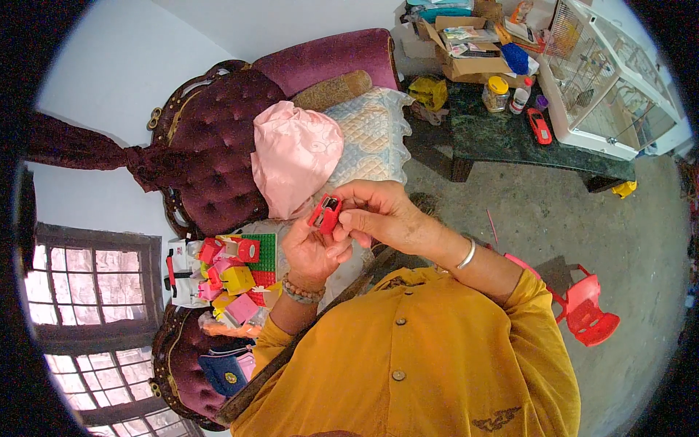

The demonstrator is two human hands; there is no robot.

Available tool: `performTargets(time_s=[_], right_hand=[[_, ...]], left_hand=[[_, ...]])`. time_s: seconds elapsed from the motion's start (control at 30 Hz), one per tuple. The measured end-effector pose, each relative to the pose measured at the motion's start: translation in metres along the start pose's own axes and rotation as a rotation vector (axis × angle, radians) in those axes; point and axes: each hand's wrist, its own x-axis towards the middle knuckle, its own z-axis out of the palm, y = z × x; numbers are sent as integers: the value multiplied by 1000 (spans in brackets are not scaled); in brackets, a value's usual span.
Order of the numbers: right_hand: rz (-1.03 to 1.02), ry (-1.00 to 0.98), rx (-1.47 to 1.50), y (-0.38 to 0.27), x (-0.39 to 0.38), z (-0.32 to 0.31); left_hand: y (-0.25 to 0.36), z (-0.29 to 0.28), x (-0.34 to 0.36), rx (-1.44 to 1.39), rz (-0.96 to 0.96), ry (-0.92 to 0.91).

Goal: The person picks up a plastic bag and toys from a sofa, handles small jewelry items and a storage box by hand, and then uses a broom to sweep the floor near several plastic chairs and a birdcage.

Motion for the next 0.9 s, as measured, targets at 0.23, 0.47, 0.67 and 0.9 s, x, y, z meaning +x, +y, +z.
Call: performTargets(time_s=[0.23, 0.47, 0.67, 0.9], right_hand=[[-22, -20, 28, 1, -2, 2], [21, 1, -56, -2, -5, 6], [5, -22, -76, -1, -6, 7], [-3, 10, -51, 1, -6, 8]], left_hand=[[-2, 0, -1, -91, -43, -18], [-6, 3, -5, -82, -22, -1], [-8, 6, -5, 25, 31, -4], [-3, 6, -3, -39, -65, 64]])
